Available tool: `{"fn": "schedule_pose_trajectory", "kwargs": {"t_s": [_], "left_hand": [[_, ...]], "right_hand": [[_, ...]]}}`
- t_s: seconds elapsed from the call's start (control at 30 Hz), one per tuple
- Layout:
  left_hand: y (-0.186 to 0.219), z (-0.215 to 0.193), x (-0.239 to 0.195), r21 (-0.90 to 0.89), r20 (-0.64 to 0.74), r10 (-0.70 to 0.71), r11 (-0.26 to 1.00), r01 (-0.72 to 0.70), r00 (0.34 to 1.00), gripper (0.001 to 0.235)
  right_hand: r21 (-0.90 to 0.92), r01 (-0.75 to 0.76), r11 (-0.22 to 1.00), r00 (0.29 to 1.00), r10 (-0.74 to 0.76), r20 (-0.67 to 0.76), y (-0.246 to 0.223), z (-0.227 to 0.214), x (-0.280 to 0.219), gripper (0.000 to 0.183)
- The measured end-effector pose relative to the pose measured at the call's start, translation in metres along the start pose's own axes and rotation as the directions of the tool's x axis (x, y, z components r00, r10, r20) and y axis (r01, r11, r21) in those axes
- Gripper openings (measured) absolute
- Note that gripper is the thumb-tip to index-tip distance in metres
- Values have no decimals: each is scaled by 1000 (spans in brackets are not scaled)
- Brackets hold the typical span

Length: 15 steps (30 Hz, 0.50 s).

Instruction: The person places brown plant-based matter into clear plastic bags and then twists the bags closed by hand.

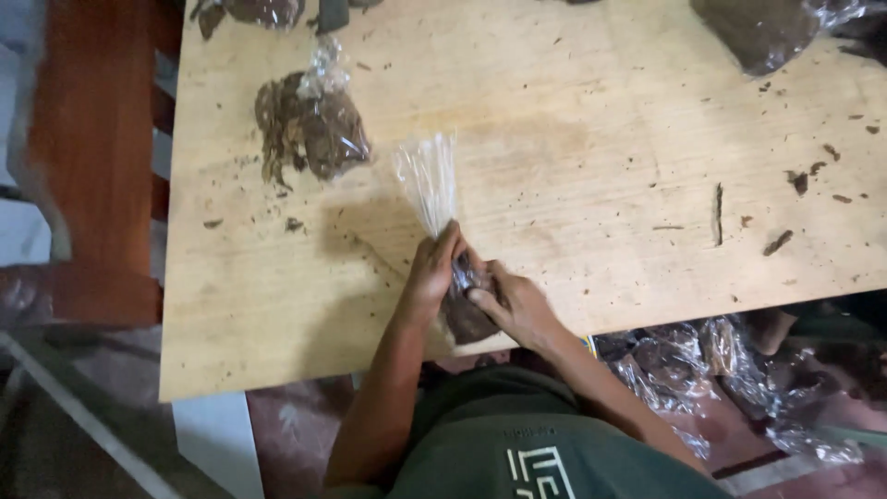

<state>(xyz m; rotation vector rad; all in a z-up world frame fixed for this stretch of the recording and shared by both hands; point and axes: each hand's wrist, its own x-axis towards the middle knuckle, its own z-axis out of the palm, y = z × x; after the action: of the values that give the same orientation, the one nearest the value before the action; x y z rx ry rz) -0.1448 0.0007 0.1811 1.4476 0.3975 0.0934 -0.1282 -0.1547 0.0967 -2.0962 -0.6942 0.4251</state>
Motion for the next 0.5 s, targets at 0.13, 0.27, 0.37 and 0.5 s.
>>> {"fn": "schedule_pose_trajectory", "kwargs": {"t_s": [0.13, 0.27, 0.37, 0.5], "left_hand": [[29, -6, -26, 138, 138, -10, 990, -9, 990, 52], [-27, -25, -18, 150, 679, 113, 946, -288, 725, 20], [2, -27, -19, 323, 808, -19, 850, -416, 588, 36], [2, -40, -20, 453, 773, -301, 878, -154, 559, 43]], "right_hand": [[-236, 231, 944, 927, -288, -243, -20, -44, 3, 55], [-271, 613, 742, 768, -640, -13, -98, -75, -4, 61], [-272, 638, 721, 769, -614, 178, -101, -80, -2, 69], [-136, 427, 894, 821, -320, 473, -108, -88, -8, 60]]}}
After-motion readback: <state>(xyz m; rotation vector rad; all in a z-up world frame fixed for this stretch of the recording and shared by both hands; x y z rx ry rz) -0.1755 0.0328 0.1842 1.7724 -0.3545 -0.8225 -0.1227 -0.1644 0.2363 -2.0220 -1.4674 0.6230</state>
